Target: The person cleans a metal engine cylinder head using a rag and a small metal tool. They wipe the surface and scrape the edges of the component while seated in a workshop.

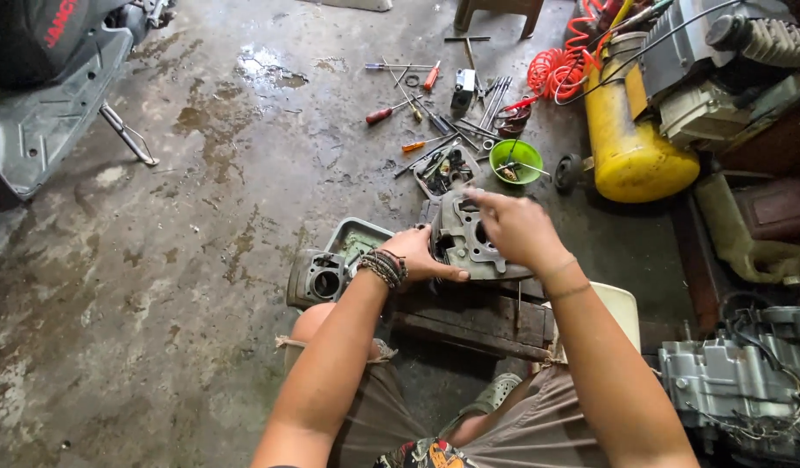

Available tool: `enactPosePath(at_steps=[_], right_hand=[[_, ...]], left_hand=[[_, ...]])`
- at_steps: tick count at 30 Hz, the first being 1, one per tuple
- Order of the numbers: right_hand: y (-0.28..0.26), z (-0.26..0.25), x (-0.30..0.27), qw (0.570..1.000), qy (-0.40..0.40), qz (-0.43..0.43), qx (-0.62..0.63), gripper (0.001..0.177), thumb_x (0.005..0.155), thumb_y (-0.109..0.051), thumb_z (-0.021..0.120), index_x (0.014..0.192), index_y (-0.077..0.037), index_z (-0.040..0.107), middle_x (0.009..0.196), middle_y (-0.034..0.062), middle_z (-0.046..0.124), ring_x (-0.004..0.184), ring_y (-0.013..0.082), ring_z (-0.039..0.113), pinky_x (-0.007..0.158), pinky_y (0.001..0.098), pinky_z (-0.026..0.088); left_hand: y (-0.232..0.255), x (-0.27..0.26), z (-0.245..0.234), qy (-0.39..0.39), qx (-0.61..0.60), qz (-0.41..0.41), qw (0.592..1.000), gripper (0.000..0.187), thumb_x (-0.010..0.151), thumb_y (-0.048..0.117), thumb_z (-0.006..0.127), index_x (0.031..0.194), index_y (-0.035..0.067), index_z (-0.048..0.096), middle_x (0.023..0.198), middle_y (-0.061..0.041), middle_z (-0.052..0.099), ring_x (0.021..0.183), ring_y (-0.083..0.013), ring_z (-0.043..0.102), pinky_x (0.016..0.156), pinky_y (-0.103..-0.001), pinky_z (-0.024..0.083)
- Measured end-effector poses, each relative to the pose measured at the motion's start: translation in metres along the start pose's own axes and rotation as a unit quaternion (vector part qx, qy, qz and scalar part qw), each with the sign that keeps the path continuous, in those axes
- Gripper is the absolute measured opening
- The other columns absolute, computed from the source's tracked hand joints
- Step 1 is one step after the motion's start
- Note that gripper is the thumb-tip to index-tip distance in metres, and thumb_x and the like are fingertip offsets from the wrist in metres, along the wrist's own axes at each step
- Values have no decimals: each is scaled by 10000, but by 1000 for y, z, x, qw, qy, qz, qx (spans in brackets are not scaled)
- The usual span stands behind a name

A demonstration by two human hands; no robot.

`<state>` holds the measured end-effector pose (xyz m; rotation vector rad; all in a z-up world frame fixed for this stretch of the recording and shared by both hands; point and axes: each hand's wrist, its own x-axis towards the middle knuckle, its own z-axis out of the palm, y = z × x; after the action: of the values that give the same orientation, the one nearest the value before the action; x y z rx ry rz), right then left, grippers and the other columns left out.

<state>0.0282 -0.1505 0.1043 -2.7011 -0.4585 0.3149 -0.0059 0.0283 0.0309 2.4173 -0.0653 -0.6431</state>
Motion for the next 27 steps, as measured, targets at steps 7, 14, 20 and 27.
enactPosePath(at_steps=[7, 14, 20, 27], right_hand=[[29, 21, 26, 999, -29, -7, -26, 452, 990, -298, 441, 1391, -413, 614, 1269, 176, 703, 1185, 469, 628, 1043, 598, 483], [31, 22, 27, 999, -23, 22, -36, 457, 986, -321, 478, 1411, -454, 581, 1226, 174, 715, 1167, 456, 636, 1010, 583, 508], [49, 25, 36, 998, 14, 48, -41, 453, 975, -347, 488, 1403, -464, 584, 1197, 176, 725, 1132, 449, 658, 973, 577, 535], [45, 13, 22, 995, 21, 66, -71, 498, 972, -310, 459, 1440, -440, 570, 1132, 223, 733, 1098, 473, 672, 951, 580, 541]], left_hand=[[-2, 5, 2, -4, 3, -8, 1000, 1228, 521, 840, 739, 1382, -1, 499, 1399, -215, 574, 1345, -366, 530, 1165, -439, 415], [-10, 11, 7, -9, 10, 0, 1000, 1285, 538, 863, 711, 1437, -15, 444, 1432, -225, 545, 1372, -367, 503, 1188, -440, 382], [-6, 18, 2, -10, 16, -5, 1000, 1386, 535, 885, 697, 1523, -18, 338, 1473, -217, 511, 1390, -364, 484, 1196, -439, 371], [-13, 20, 10, 19, -9, 19, 1000, 1524, 516, 786, 812, 1620, 91, 26, 1496, -220, 467, 1369, -432, 483, 1184, -502, 375]])
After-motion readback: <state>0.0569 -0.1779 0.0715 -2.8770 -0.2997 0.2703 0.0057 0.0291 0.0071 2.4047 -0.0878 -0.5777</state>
